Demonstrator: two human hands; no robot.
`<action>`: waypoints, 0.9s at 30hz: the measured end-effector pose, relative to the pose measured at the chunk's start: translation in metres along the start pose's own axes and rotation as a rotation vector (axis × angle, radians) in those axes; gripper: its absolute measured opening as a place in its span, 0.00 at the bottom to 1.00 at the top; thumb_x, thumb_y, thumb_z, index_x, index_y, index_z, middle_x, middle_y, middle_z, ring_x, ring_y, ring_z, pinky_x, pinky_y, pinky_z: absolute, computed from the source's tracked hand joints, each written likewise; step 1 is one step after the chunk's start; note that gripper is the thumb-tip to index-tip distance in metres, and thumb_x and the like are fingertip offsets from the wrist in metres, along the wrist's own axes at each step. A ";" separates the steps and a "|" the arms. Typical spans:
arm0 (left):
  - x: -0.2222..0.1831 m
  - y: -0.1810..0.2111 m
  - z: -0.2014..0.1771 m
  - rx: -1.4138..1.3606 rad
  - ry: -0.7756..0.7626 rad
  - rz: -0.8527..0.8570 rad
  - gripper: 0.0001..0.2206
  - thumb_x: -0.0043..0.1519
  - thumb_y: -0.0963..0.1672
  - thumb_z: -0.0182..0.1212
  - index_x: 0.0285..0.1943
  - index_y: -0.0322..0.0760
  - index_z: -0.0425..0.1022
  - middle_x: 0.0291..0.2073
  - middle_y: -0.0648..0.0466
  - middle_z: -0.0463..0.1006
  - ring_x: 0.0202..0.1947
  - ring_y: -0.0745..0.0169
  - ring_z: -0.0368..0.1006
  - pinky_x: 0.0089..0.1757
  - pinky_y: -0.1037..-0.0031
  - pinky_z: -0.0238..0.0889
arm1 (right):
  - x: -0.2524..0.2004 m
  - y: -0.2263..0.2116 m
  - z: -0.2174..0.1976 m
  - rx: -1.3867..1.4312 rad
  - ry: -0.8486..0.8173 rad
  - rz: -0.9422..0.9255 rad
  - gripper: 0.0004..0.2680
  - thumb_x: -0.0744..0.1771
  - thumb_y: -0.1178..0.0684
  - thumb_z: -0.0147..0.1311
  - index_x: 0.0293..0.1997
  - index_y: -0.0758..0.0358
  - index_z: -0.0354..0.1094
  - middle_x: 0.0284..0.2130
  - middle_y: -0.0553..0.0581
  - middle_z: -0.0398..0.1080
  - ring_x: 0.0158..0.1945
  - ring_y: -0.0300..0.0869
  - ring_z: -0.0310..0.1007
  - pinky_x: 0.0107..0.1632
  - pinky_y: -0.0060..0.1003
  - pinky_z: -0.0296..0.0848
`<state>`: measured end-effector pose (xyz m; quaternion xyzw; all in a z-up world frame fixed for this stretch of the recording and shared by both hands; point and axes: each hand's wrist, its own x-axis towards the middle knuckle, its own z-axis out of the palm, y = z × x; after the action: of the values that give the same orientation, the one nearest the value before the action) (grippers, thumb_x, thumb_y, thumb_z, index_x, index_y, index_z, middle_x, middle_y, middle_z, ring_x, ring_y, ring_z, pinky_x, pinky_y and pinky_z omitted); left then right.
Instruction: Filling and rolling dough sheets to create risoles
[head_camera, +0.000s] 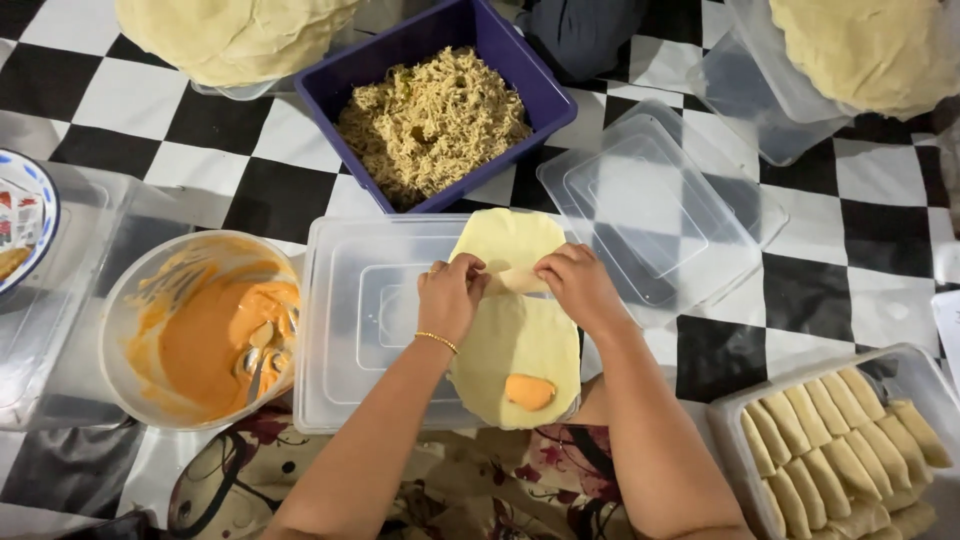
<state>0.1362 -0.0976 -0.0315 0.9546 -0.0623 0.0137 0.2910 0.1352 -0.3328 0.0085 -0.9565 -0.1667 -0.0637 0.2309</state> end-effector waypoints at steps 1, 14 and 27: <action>0.003 -0.001 0.001 0.017 -0.013 -0.018 0.08 0.64 0.54 0.60 0.46 0.60 0.71 0.34 0.68 0.83 0.47 0.62 0.76 0.51 0.62 0.63 | 0.003 -0.002 0.003 -0.029 -0.008 -0.015 0.03 0.67 0.53 0.58 0.42 0.52 0.76 0.34 0.49 0.74 0.43 0.44 0.74 0.48 0.37 0.72; -0.010 -0.017 -0.019 -0.070 0.040 -0.018 0.05 0.68 0.51 0.55 0.49 0.63 0.75 0.39 0.70 0.84 0.48 0.63 0.76 0.49 0.64 0.65 | 0.000 -0.067 -0.009 -0.140 0.086 -0.345 0.11 0.62 0.59 0.55 0.45 0.49 0.77 0.49 0.44 0.73 0.59 0.44 0.65 0.59 0.43 0.60; -0.020 0.003 -0.027 0.373 0.124 0.323 0.04 0.66 0.46 0.52 0.46 0.50 0.71 0.41 0.58 0.80 0.46 0.59 0.78 0.48 0.68 0.66 | -0.023 -0.005 -0.052 -0.159 -0.044 0.135 0.14 0.63 0.48 0.57 0.53 0.37 0.74 0.50 0.36 0.75 0.60 0.41 0.67 0.60 0.45 0.54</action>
<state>0.1163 -0.0825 -0.0087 0.9667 -0.1925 0.1298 0.1072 0.1091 -0.3594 0.0521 -0.9820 -0.1015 -0.0401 0.1543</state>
